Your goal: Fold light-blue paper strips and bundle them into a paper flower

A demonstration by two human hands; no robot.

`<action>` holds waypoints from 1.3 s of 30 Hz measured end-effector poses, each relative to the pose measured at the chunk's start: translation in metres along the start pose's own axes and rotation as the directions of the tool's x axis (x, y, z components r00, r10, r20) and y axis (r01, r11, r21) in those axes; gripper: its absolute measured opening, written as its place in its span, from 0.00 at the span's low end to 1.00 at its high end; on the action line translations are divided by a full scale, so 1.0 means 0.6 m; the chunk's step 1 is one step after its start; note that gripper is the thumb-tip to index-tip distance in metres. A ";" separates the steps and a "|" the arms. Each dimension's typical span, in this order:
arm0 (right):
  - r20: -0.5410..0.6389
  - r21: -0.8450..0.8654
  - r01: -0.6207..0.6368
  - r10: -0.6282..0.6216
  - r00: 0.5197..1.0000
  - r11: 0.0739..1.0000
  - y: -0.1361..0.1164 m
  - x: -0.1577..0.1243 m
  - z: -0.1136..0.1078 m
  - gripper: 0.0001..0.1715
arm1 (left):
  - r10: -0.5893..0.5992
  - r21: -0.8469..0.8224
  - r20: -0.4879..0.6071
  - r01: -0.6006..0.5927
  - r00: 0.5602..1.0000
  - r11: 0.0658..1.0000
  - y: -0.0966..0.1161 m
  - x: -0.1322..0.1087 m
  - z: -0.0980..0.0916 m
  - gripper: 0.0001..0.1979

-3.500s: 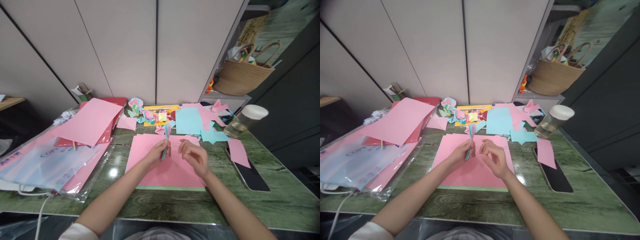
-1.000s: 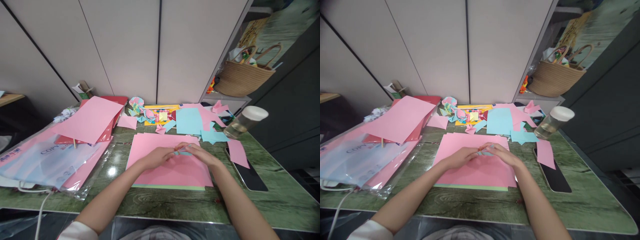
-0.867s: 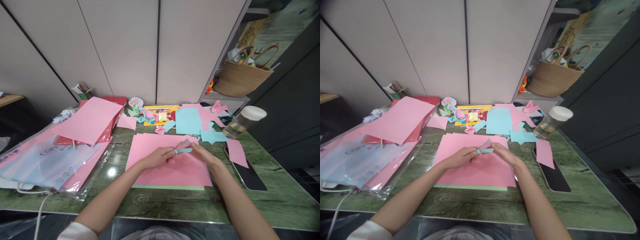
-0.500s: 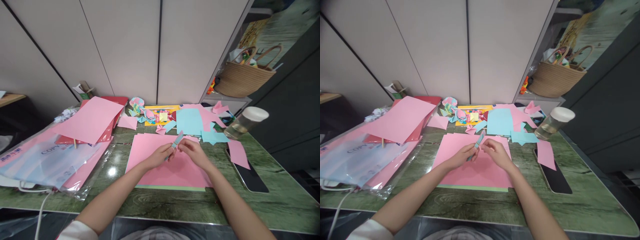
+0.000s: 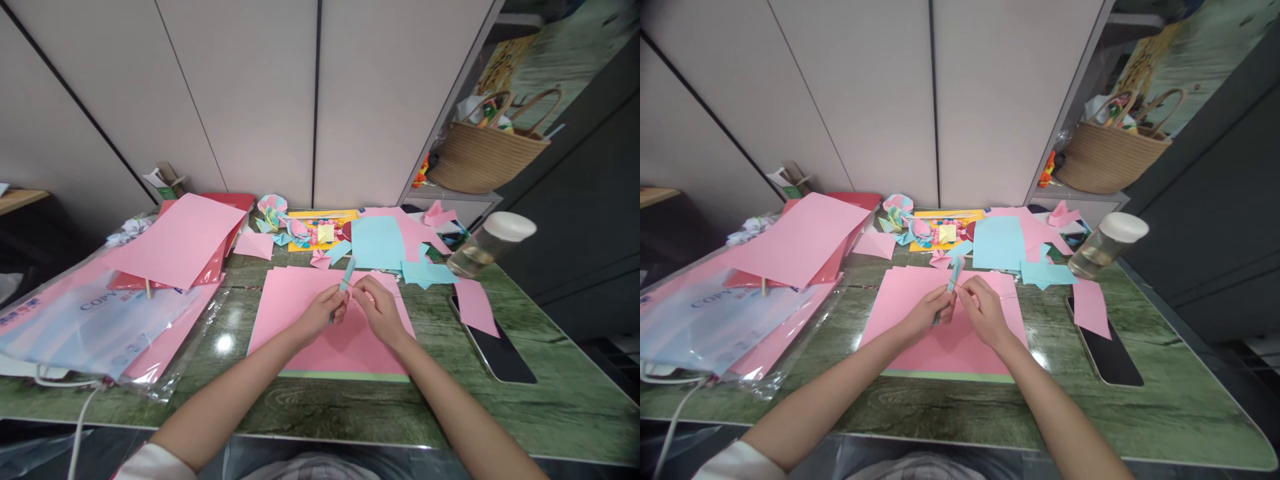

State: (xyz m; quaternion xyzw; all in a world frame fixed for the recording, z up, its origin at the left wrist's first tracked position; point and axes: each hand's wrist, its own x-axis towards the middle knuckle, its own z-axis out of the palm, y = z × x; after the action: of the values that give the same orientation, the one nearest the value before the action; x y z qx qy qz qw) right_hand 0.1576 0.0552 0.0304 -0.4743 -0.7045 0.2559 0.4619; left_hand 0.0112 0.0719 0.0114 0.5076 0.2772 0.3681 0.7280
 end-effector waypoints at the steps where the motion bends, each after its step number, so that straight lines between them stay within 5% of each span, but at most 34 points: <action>1: -0.020 0.044 0.009 -0.008 1.000 0.999 0.000 0.001 -0.001 0.08 | -0.017 -0.066 0.004 0.017 1.000 0.998 -0.001 0.001 -0.001 0.13; 5: -0.062 0.352 0.033 -0.012 0.998 0.935 0.006 0.003 -0.006 0.04 | -0.035 -0.274 0.042 0.045 0.998 0.961 -0.005 0.003 -0.001 0.12; 9: -0.050 0.690 0.008 0.037 0.998 0.723 0.013 0.006 -0.013 0.06 | -0.015 -0.353 0.065 0.037 0.998 0.935 -0.004 0.002 0.002 0.11; 15: 0.111 0.858 -0.209 0.227 0.968 0.470 0.001 0.009 -0.029 0.14 | 0.045 -0.290 -0.049 -0.058 0.998 0.955 0.003 0.001 0.004 0.13; 21: 0.154 0.775 -0.333 0.350 0.924 0.537 -0.019 0.004 -0.019 0.22 | 0.185 0.057 -0.170 -0.178 0.968 0.982 0.003 -0.001 0.006 0.13; 27: 0.045 0.715 -0.283 0.363 0.931 0.639 -0.018 0.003 -0.005 0.28 | 0.287 0.456 -0.228 -0.158 0.930 0.876 0.004 -0.008 0.009 0.15; 33: -0.045 0.717 -0.236 0.382 0.923 0.656 -0.025 0.002 -0.002 0.27 | 0.276 0.450 -0.210 -0.158 0.938 0.879 -0.003 -0.013 0.021 0.15; 39: -0.231 0.691 -0.176 0.445 0.865 0.701 -0.030 -0.005 0.012 0.33 | 0.242 0.433 -0.156 -0.154 0.958 0.888 -0.017 -0.016 0.037 0.15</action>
State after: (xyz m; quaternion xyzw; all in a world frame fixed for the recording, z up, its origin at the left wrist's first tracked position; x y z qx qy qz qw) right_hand 0.1438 0.0453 0.0405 -0.4388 -0.3753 0.4618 0.6733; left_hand 0.0255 0.0500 0.0091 0.6360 0.3694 0.4235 0.5288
